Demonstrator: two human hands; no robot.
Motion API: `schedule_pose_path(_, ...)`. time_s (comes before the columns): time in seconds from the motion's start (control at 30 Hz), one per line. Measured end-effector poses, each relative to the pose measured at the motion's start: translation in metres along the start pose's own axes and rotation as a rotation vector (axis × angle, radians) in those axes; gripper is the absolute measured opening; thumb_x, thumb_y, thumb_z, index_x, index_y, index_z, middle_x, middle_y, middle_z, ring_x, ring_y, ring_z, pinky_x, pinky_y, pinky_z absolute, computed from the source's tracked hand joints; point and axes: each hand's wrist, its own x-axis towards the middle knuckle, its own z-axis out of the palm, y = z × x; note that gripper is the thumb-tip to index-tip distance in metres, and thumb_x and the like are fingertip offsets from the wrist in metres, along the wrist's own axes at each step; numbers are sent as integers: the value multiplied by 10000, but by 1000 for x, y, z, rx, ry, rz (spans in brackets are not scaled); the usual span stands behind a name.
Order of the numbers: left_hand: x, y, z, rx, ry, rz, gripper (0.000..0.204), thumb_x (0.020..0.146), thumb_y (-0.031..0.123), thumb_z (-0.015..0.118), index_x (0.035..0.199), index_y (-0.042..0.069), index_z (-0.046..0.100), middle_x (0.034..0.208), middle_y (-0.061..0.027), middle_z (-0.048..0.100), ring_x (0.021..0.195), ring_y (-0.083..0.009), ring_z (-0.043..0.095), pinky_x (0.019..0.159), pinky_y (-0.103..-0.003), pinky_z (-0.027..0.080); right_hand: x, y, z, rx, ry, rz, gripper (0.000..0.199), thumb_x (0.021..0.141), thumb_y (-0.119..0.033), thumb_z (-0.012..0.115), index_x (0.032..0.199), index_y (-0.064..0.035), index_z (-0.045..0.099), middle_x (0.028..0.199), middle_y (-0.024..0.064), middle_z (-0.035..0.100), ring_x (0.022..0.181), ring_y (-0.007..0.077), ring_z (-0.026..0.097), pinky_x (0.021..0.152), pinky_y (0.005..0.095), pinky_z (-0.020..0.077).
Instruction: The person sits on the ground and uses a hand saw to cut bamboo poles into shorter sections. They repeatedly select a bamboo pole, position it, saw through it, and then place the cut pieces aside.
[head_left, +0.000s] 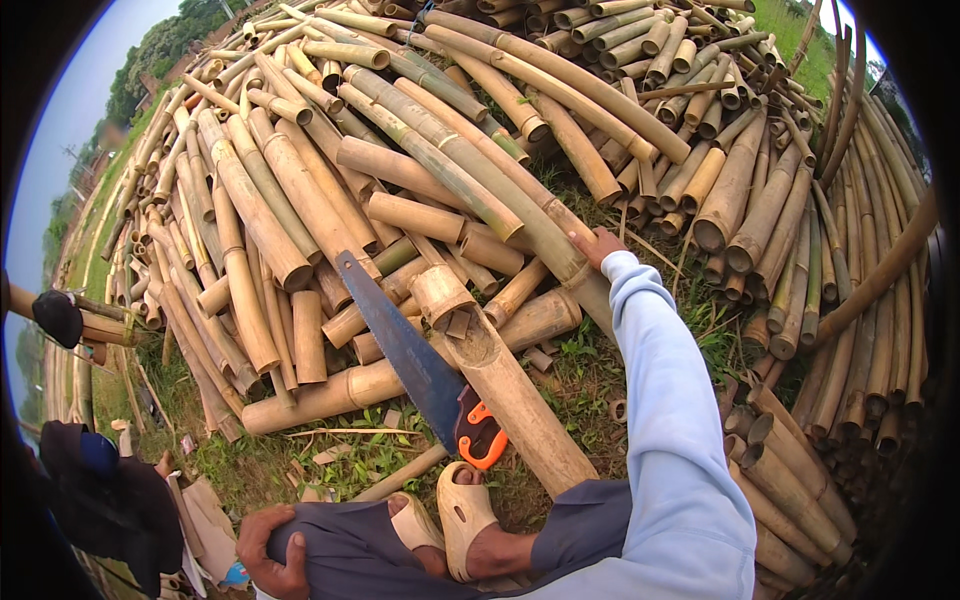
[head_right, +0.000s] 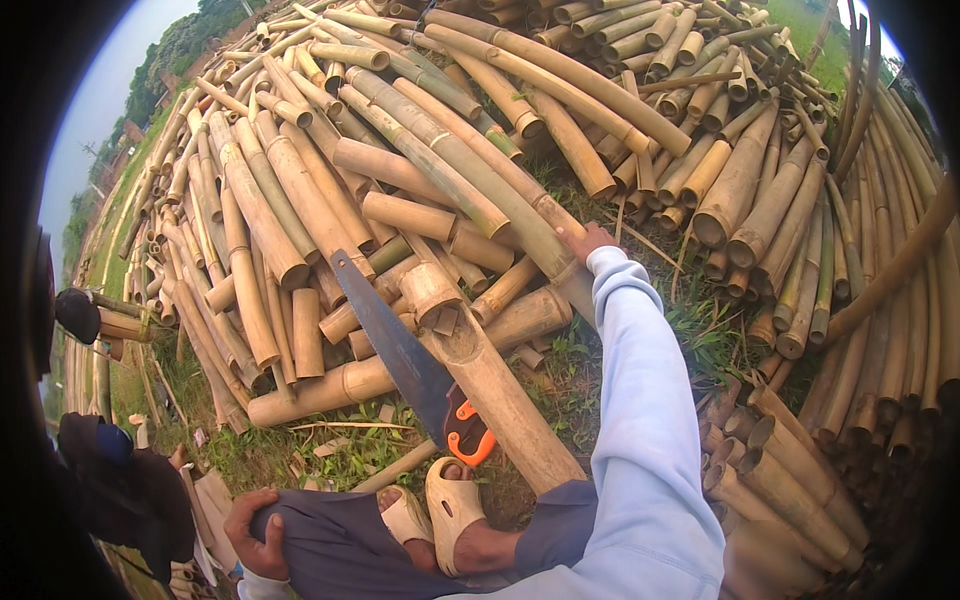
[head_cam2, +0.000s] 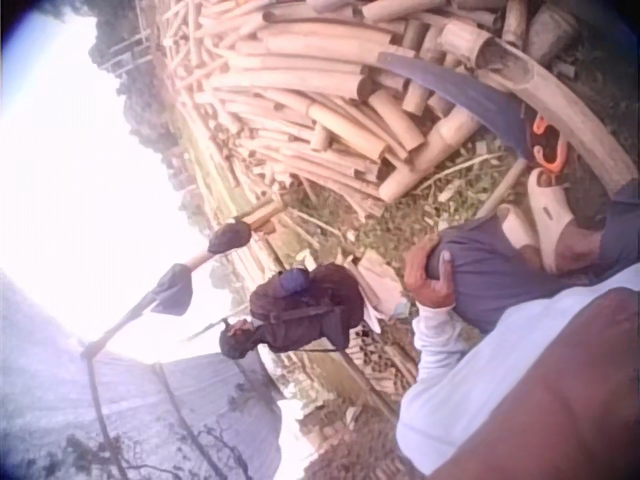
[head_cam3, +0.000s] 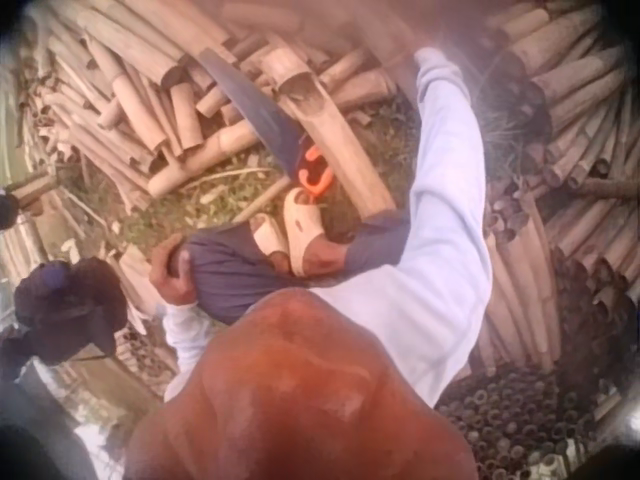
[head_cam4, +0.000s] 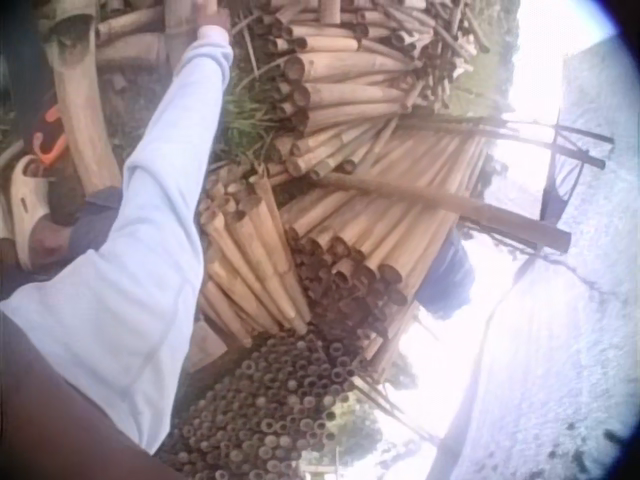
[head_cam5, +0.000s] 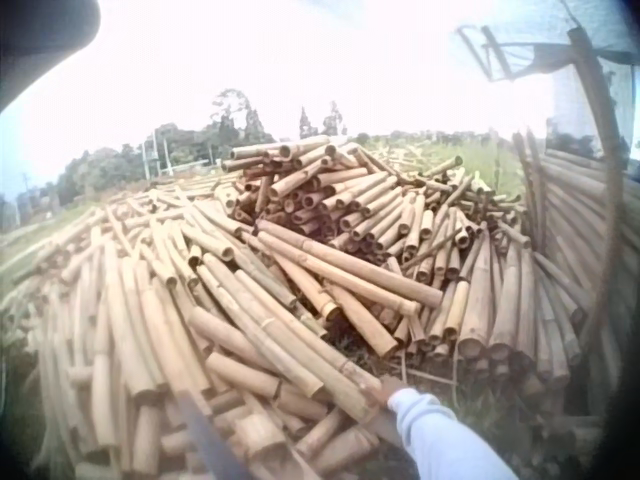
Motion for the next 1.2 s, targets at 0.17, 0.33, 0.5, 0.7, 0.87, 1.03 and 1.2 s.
schedule_pose_path(0.17, -4, 4, -3, 40, -18, -18, 289, 861, 197, 660, 998, -56, 683, 1013, -221, 700, 992, -354, 669, 947, -437, 501, -19, -28, -14, -203, 51, -104, 1115, 769, -861, 605, 1464, 9, 548, 1485, 263, 540, 1344, 393, 555, 1145, 473, 426)
schedule_pose_path(0.33, 2, 16, 2, 6, -32, -19, 301, 870, 204, 661, 1017, -60, 676, 1027, -219, 698, 1006, -354, 667, 959, -438, 497, 14, -1, -49, 2, -163, -122, 952, 807, -803, 599, 1351, -25, 673, 1436, 218, 610, 1319, 353, 590, 1115, 412, 434)
schedule_pose_path(0.5, -6, 7, 1, 20, -25, -28, 316, 886, 215, 665, 1045, -58, 672, 1041, -215, 696, 1021, -352, 665, 973, -435, 492, 10, -25, -51, 443, -249, 51, 968, 824, -794, 588, 1285, 52, 691, 1335, 276, 653, 1215, 374, 645, 1074, 428, 460)
schedule_pose_path(0.7, -2, 7, 1, 20, -46, 4, 316, 891, 211, 664, 1052, -61, 671, 1044, -210, 698, 1025, -346, 663, 974, -438, 490, 13, -18, -62, 119, -177, -139, 987, 689, -801, 757, 1201, 42, 729, 1120, 212, 706, 985, 335, 664, 874, 429, 517)
schedule_pose_path(0.87, 0, 10, -2, 18, -83, 15, 317, 902, 211, 653, 1062, -63, 669, 1048, -210, 695, 1036, -341, 659, 987, -439, 483, 4, -20, -55, -90, -161, -256, 1108, 593, -828, 794, 1235, 71, 708, 1193, 221, 718, 1048, 352, 695, 937, 407, 522)
schedule_pose_path(1.03, -4, 1, -3, 13, -100, 1, 317, 907, 206, 645, 1075, -63, 668, 1064, -208, 693, 1058, -342, 656, 1003, -442, 477, -23, -48, -75, -84, -199, -237, 1095, 617, -820, 799, 1197, 105, 710, 1163, 246, 725, 1062, 350, 707, 947, 407, 537)
schedule_pose_path(1.2, -6, 3, 1, -13, -56, 5, 312, 905, 203, 647, 1071, -61, 670, 1069, -208, 693, 1067, -345, 655, 1007, -446, 477, -48, -70, -93, 44, -333, -320, 994, 636, -759, 825, 1198, 54, 733, 1121, 227, 741, 990, 327, 725, 910, 405, 552)
